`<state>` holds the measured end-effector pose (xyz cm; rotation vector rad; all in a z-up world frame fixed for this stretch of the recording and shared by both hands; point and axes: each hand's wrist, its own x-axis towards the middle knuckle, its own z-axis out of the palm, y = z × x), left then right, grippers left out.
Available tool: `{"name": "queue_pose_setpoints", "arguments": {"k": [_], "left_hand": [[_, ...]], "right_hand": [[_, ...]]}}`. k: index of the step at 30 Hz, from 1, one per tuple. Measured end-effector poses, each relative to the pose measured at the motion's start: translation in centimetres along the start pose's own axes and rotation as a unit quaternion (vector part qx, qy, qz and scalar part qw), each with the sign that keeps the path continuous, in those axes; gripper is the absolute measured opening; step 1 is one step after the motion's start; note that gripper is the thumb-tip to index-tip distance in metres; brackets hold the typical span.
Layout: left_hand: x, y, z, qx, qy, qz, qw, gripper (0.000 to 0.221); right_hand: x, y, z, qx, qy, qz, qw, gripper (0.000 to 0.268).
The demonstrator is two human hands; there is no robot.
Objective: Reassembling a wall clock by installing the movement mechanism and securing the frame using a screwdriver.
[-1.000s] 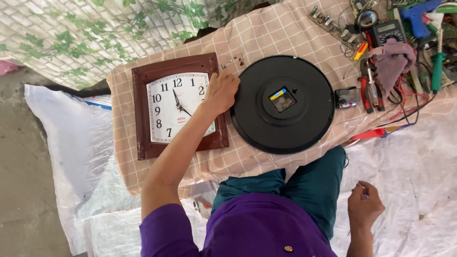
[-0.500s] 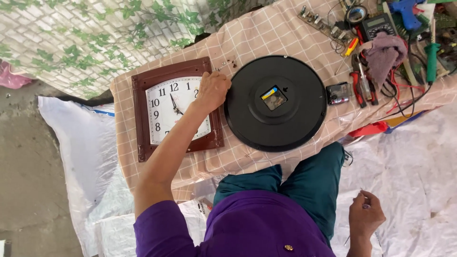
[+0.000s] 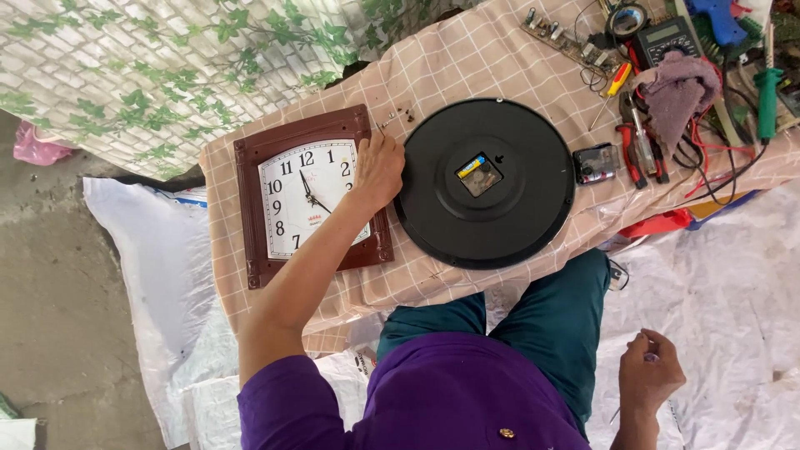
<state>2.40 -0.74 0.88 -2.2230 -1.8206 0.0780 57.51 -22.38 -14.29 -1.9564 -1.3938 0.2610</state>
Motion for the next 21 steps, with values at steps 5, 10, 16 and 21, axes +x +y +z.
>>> {"name": "queue_pose_setpoints", "arguments": {"k": [5,10,16,21], "left_hand": [[0.0,0.0,-1.9,0.014,-0.058,-0.029,0.998,0.012],[-0.3,-1.9,-0.5,-0.064,-0.023,-0.004,0.998,0.014],[0.1,-1.7,-0.6,-0.069,-0.007,0.039,0.997,0.023],[-0.2,-1.0,-0.6,-0.034,0.028,0.057,0.997,0.030]], "right_hand": [[0.5,0.4,-0.2,-0.013,0.014,-0.013,1.000,0.011],[0.6,1.6,-0.1,-0.031,0.035,-0.042,0.998,0.008],[0.1,1.1,-0.2,0.008,0.032,-0.027,0.999,0.011],[0.0,1.4,-0.3,-0.015,0.018,0.011,1.000,0.012]]}}
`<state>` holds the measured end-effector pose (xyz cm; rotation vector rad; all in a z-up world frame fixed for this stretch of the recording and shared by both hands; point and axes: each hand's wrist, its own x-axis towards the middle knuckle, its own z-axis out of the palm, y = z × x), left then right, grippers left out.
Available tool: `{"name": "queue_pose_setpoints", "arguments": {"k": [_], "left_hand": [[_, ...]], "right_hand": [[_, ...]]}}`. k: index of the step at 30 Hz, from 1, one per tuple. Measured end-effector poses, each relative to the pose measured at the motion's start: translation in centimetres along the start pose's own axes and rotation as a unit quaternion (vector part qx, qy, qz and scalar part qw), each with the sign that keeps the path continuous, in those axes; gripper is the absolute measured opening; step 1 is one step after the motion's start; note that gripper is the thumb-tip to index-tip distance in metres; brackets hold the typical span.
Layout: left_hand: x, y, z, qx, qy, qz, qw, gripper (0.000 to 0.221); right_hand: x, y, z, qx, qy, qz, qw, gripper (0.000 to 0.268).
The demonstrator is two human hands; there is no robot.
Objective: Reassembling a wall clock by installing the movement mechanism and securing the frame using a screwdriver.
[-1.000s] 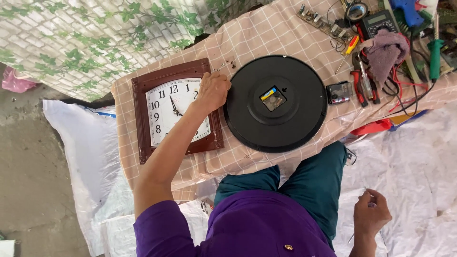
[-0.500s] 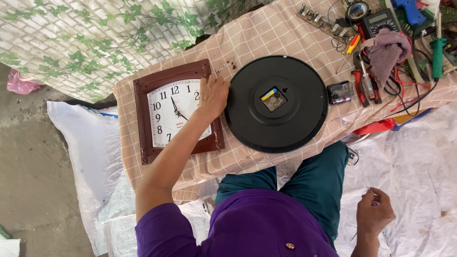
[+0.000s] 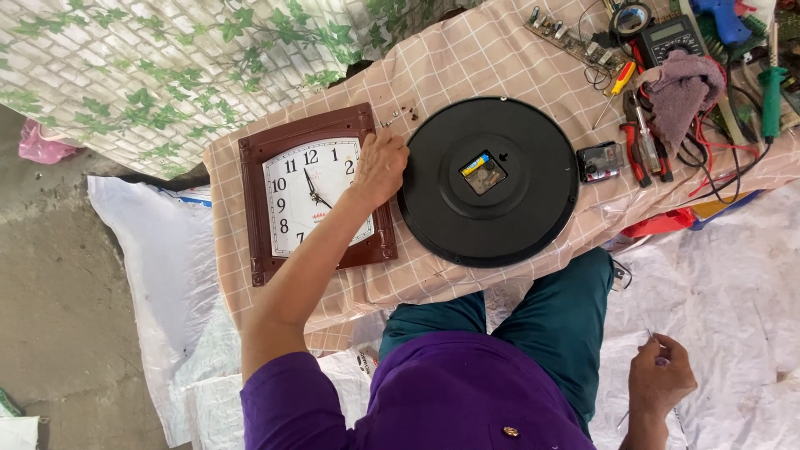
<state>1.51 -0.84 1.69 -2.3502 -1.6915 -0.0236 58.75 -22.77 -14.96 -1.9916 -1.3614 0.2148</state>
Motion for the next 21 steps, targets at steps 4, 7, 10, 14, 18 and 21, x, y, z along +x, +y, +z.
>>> {"name": "queue_pose_setpoints", "arguments": {"k": [4,7,10,14,18,21], "left_hand": [[0.3,0.9,0.8,0.049,-0.001,-0.015,0.999,0.017],[0.3,1.4,-0.2,0.041,-0.054,-0.069,0.995,0.015],[0.5,1.0,-0.6,0.032,-0.097,-0.110,0.989,0.009],[-0.1,-0.4,1.0,-0.046,-0.022,-0.070,0.996,0.016],[0.2,-0.9,1.4,-0.022,0.009,-0.016,1.000,0.023],[0.1,-1.0,0.9,-0.005,0.011,0.011,1.000,0.026]], "right_hand": [[0.5,-0.3,-0.3,-0.012,0.003,-0.020,1.000,0.011],[0.5,0.0,-0.4,-0.004,0.012,-0.031,0.999,0.008],[0.6,0.6,-0.3,-0.008,0.031,-0.070,0.997,0.008],[-0.1,1.0,-0.6,0.013,0.009,-0.015,1.000,0.012],[0.0,1.0,-0.9,0.015,0.013,0.000,1.000,0.012],[0.1,0.4,-1.3,0.003,0.006,0.007,1.000,0.014]]}}
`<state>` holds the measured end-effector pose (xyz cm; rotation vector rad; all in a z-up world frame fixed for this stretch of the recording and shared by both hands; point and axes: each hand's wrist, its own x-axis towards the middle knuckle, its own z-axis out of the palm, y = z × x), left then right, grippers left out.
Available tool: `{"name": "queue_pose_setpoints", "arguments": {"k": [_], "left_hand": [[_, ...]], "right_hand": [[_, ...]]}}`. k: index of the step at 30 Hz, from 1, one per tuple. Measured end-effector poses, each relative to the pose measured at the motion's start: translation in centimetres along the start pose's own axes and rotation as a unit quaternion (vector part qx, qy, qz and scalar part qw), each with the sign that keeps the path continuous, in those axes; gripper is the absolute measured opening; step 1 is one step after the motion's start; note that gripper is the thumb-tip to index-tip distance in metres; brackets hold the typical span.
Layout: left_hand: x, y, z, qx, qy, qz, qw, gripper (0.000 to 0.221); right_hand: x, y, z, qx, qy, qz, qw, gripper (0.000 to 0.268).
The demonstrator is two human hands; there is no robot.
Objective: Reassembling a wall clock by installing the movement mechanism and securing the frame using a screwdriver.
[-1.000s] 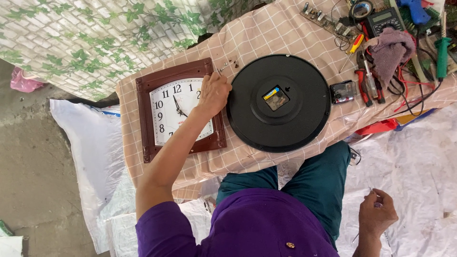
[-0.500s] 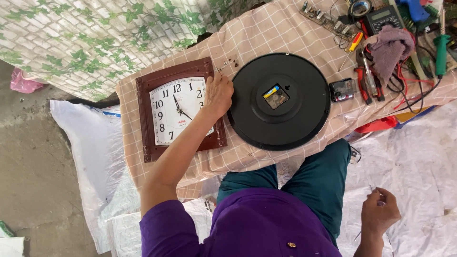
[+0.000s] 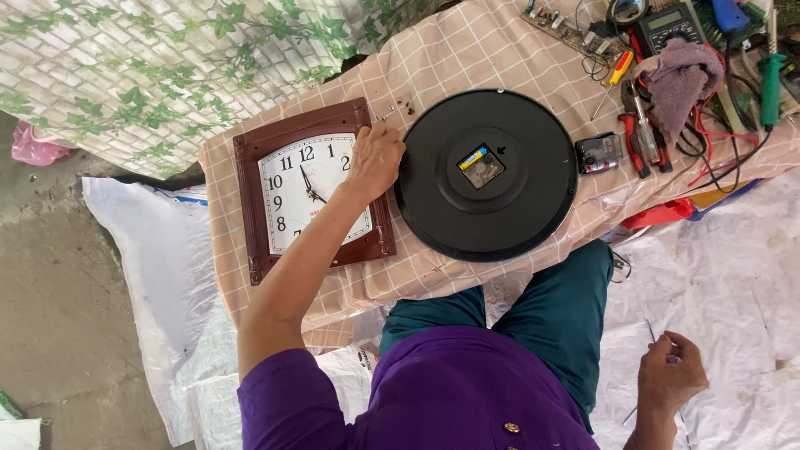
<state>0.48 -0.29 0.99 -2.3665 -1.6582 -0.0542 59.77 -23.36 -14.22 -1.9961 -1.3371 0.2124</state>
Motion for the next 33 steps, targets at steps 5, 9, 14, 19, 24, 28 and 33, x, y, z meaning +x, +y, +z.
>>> {"name": "queue_pose_setpoints", "arguments": {"k": [5,9,14,19,24,28,33], "left_hand": [[-0.8,1.3,-0.5,0.054,0.051,0.009,0.997,0.029],[-0.8,2.0,-0.3,0.072,0.069,-0.048,0.994,0.025],[-1.1,1.4,0.0,0.007,0.034,-0.078,0.996,0.016],[-0.7,1.1,-0.6,-0.020,0.019,-0.056,0.998,0.017],[-1.0,1.2,0.0,0.068,0.110,0.014,0.991,0.023],[-1.2,2.0,-0.4,0.072,0.125,-0.019,0.989,0.022],[-1.6,1.7,-0.9,0.025,0.104,-0.055,0.993,0.016]], "right_hand": [[-0.4,0.0,0.1,0.009,-0.006,0.008,1.000,0.013],[-0.2,0.2,0.5,-0.017,-0.005,0.028,0.999,0.014],[-0.2,0.0,0.0,-0.011,-0.009,0.019,1.000,0.012],[-0.2,0.4,0.4,0.000,-0.007,0.028,1.000,0.012],[-0.1,-0.1,0.1,0.002,-0.005,0.019,1.000,0.012],[0.6,-1.1,-0.3,0.002,0.003,-0.005,1.000,0.013],[3.9,-9.6,-3.0,0.093,0.059,-0.166,0.980,0.013]]}}
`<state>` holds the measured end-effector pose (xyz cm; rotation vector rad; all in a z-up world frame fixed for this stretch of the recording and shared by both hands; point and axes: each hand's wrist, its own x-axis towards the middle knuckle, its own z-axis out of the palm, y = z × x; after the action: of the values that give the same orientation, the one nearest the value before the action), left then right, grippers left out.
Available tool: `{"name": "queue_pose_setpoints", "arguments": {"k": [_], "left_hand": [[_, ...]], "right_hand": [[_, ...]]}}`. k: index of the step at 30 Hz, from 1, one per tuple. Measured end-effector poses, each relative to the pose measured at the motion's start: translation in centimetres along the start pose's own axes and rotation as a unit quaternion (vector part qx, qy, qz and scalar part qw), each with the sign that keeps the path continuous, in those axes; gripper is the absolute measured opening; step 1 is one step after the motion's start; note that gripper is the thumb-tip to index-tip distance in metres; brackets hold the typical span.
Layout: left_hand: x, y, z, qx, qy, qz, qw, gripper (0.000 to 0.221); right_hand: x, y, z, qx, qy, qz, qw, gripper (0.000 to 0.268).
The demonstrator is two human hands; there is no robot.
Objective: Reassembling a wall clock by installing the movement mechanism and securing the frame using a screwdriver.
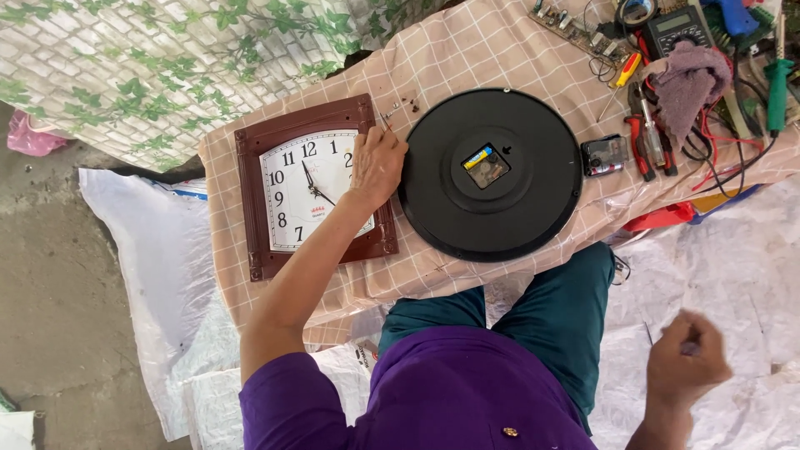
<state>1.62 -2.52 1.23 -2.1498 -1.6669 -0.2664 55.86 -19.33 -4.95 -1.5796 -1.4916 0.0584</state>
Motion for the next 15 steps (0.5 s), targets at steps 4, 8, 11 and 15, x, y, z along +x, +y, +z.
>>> {"name": "queue_pose_setpoints", "arguments": {"k": [4,8,11,15], "left_hand": [[0.1,-0.3,0.5,-0.006,-0.021,0.025,0.999,0.021],[0.1,0.0,1.1,-0.004,0.013,0.028,1.000,0.022],[0.0,0.1,1.5,0.012,0.013,0.000,1.000,0.016],[-0.3,0.1,2.0,-0.019,0.039,-0.043,0.998,0.016]], "right_hand": [[6.0,-7.7,-0.4,0.089,0.060,-0.022,0.994,0.019],[11.5,-11.7,1.0,0.412,0.204,0.176,0.870,0.036],[14.0,-11.4,4.3,0.554,0.225,0.286,0.749,0.029],[14.1,-8.5,10.0,0.636,0.169,0.400,0.638,0.020]]}}
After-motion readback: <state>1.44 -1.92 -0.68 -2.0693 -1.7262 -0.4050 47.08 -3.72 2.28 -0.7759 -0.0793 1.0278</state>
